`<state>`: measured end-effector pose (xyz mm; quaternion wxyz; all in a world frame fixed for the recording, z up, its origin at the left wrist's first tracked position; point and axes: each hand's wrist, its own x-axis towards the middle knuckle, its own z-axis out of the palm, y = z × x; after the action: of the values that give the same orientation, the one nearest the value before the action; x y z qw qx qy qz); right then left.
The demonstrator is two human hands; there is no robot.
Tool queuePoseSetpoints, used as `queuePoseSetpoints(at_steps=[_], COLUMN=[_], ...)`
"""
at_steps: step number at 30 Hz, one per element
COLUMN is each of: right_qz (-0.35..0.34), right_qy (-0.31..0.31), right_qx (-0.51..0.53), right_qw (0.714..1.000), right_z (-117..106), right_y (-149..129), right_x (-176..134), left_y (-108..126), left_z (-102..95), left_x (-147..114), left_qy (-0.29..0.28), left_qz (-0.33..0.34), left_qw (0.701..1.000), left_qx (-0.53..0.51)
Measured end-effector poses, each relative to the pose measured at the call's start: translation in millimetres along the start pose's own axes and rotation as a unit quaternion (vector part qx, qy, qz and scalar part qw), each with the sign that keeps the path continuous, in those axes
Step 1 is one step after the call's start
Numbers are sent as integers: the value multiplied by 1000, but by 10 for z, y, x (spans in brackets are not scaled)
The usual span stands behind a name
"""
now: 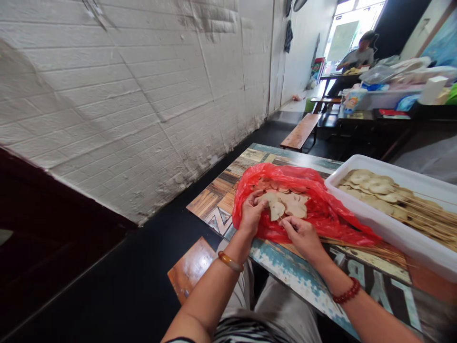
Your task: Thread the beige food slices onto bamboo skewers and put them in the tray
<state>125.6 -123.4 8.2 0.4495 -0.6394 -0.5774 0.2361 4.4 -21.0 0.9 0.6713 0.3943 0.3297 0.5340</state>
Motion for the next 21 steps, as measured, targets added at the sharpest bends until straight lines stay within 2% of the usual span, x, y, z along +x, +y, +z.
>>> queuePoseSetpoints(at_steps=[11,21], right_qz=[-14,-10], right_qy=[-14,-13], right_qx=[-11,6], right_qw=[1000,1000], right_z=[-7,-12], right_y=[33,34], right_x=[0,-2], left_y=[4,5], left_z=[-16,-39], left_x=[0,-4], left_qy=[16,-16], left_qz=[-59,-89], left_qw=[996,993], left_qx=[-62,-78])
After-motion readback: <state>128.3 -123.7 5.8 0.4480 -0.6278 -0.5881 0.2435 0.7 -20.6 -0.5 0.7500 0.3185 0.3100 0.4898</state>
